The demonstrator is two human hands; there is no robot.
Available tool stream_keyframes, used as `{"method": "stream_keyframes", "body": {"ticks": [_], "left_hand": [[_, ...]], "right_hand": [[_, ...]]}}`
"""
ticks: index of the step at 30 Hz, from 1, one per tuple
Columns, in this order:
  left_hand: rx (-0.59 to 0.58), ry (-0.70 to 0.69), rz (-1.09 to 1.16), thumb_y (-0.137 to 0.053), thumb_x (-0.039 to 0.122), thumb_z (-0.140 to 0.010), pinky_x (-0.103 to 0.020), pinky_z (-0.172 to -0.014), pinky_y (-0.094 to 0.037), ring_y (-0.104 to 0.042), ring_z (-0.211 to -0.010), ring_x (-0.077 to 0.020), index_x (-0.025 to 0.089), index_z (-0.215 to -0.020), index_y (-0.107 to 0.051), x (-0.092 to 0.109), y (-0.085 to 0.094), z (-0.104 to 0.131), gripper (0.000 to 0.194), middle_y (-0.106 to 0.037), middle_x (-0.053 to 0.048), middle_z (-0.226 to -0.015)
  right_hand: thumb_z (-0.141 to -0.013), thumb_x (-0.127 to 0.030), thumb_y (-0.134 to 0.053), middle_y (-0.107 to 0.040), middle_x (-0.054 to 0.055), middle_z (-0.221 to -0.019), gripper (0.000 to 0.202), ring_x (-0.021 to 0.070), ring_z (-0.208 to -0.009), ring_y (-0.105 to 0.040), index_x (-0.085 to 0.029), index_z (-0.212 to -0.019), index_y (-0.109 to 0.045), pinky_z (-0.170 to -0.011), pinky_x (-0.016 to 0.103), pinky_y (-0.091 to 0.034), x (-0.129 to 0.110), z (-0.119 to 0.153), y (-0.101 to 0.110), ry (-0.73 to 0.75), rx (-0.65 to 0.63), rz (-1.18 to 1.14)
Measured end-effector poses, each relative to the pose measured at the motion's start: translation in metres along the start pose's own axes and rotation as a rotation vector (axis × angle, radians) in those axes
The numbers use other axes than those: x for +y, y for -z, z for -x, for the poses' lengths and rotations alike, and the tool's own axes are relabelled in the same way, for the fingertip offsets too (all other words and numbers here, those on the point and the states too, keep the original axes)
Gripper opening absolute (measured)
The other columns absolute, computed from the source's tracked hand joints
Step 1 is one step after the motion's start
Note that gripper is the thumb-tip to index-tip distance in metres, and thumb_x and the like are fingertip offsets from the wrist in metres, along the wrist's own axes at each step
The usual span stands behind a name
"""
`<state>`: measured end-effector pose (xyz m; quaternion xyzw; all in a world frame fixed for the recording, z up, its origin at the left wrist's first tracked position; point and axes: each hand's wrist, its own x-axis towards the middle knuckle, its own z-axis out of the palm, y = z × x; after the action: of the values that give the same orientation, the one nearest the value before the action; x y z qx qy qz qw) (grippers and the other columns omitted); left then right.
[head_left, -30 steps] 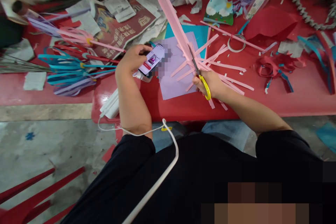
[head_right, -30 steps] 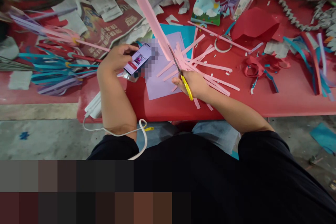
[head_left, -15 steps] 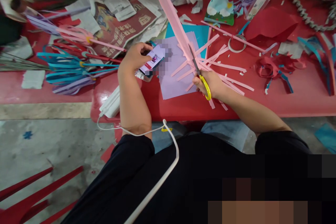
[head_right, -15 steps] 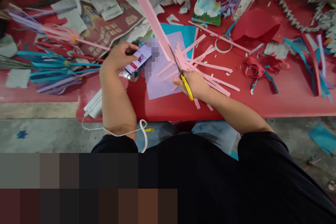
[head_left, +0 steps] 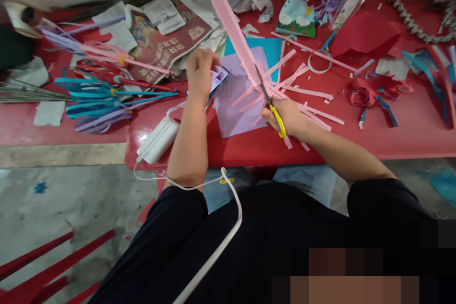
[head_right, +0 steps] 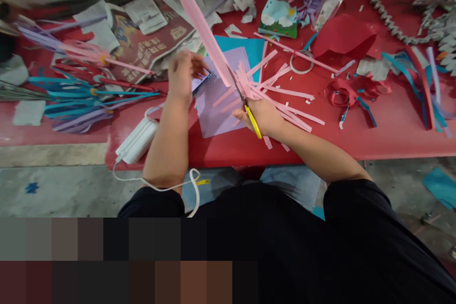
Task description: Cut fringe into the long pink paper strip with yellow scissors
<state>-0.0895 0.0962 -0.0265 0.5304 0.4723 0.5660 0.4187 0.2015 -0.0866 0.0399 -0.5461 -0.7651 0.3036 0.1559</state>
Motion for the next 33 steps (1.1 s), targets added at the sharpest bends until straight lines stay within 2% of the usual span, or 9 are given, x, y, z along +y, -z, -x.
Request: {"method": "stream_keyframes", "body": {"ticks": [2,3,5,7,12,15,20,26,33], "left_hand": [[-0.125,0.063,0.045,-0.064,0.117,-0.071,-0.035,-0.057,-0.035,-0.058,-0.060,-0.0138,0.025,-0.097,-0.071,0.013,-0.032,0.024,0.096,-0.067,0.002,-0.070],[-0.189,0.068,0.072,-0.061,0.113,-0.081,-0.034,-0.057,-0.039,-0.063,-0.062,-0.0156,0.025,-0.102,-0.070,0.019,-0.044,0.036,0.090,-0.068,0.000,-0.073],[-0.268,0.079,0.148,-0.068,0.102,-0.089,-0.032,-0.055,-0.042,-0.069,-0.062,-0.0188,0.026,-0.095,-0.064,0.033,-0.063,0.058,0.077,-0.067,-0.001,-0.072],[-0.293,0.071,0.156,-0.085,0.086,-0.086,-0.030,-0.053,-0.045,-0.071,-0.061,-0.0198,0.026,-0.089,-0.062,0.047,-0.072,0.074,0.065,-0.067,-0.001,-0.070],[-0.257,0.072,0.106,-0.087,0.042,-0.092,-0.026,-0.050,-0.050,-0.068,-0.053,-0.0165,0.023,-0.080,-0.066,0.071,-0.076,0.085,0.031,-0.069,-0.001,-0.064],[-0.269,0.091,0.090,-0.085,0.031,-0.096,-0.025,-0.052,-0.053,-0.067,-0.053,-0.0155,0.022,-0.080,-0.070,0.076,-0.077,0.087,0.024,-0.070,-0.001,-0.063],[-0.253,0.075,0.083,-0.085,0.032,-0.099,-0.024,-0.052,-0.051,-0.068,-0.055,-0.0159,0.022,-0.077,-0.068,0.080,-0.080,0.092,0.030,-0.069,0.000,-0.063],[-0.270,0.019,0.082,-0.084,0.036,-0.101,-0.025,-0.051,-0.048,-0.064,-0.054,-0.0152,0.021,-0.072,-0.061,0.079,-0.078,0.092,0.041,-0.063,0.000,-0.062],[-0.263,-0.013,0.049,-0.089,0.035,-0.096,-0.027,-0.054,-0.049,-0.059,-0.056,-0.0148,0.021,-0.073,-0.065,0.081,-0.083,0.100,0.036,-0.060,0.000,-0.065]], "right_hand": [[-0.109,-0.093,-0.033,-0.080,0.014,-0.093,0.086,0.0303,-0.087,-0.076,-0.017,-0.111,-0.073,-0.074,0.037,-0.045,-0.001,0.001,0.001,0.015,-0.007,0.063],[-0.111,-0.091,-0.033,-0.081,0.015,-0.095,0.085,0.0313,-0.089,-0.077,-0.017,-0.113,-0.073,-0.074,0.037,-0.044,-0.002,0.001,0.002,0.014,-0.007,0.092],[-0.112,-0.088,-0.034,-0.083,0.016,-0.100,0.082,0.0324,-0.091,-0.078,-0.016,-0.117,-0.074,-0.075,0.037,-0.044,-0.005,0.002,0.003,0.005,-0.010,0.132],[-0.112,-0.088,-0.035,-0.084,0.016,-0.101,0.081,0.0327,-0.091,-0.078,-0.017,-0.117,-0.075,-0.075,0.038,-0.045,-0.007,0.003,0.003,-0.001,-0.020,0.138],[-0.105,-0.100,-0.024,-0.083,0.017,-0.100,0.098,0.0349,-0.091,-0.078,-0.017,-0.114,-0.075,-0.075,0.040,-0.045,-0.005,0.003,0.001,0.011,-0.016,0.124],[-0.099,-0.106,-0.021,-0.082,0.018,-0.100,0.105,0.0339,-0.090,-0.076,-0.016,-0.114,-0.075,-0.075,0.040,-0.046,0.000,0.002,-0.001,0.038,-0.008,0.094],[-0.093,-0.111,-0.022,-0.078,0.015,-0.094,0.110,0.0300,-0.087,-0.073,-0.017,-0.113,-0.075,-0.077,0.039,-0.048,0.006,0.003,0.001,0.124,-0.015,0.014],[-0.088,-0.114,-0.028,-0.074,0.010,-0.082,0.109,0.0292,-0.077,-0.070,-0.019,-0.111,-0.075,-0.072,0.038,-0.042,0.005,0.007,0.002,0.157,-0.030,-0.016],[-0.086,-0.116,-0.031,-0.082,0.012,-0.090,0.108,0.0300,-0.081,-0.074,-0.019,-0.111,-0.072,-0.075,0.039,-0.044,-0.006,0.016,0.006,0.146,-0.052,-0.063]]}}
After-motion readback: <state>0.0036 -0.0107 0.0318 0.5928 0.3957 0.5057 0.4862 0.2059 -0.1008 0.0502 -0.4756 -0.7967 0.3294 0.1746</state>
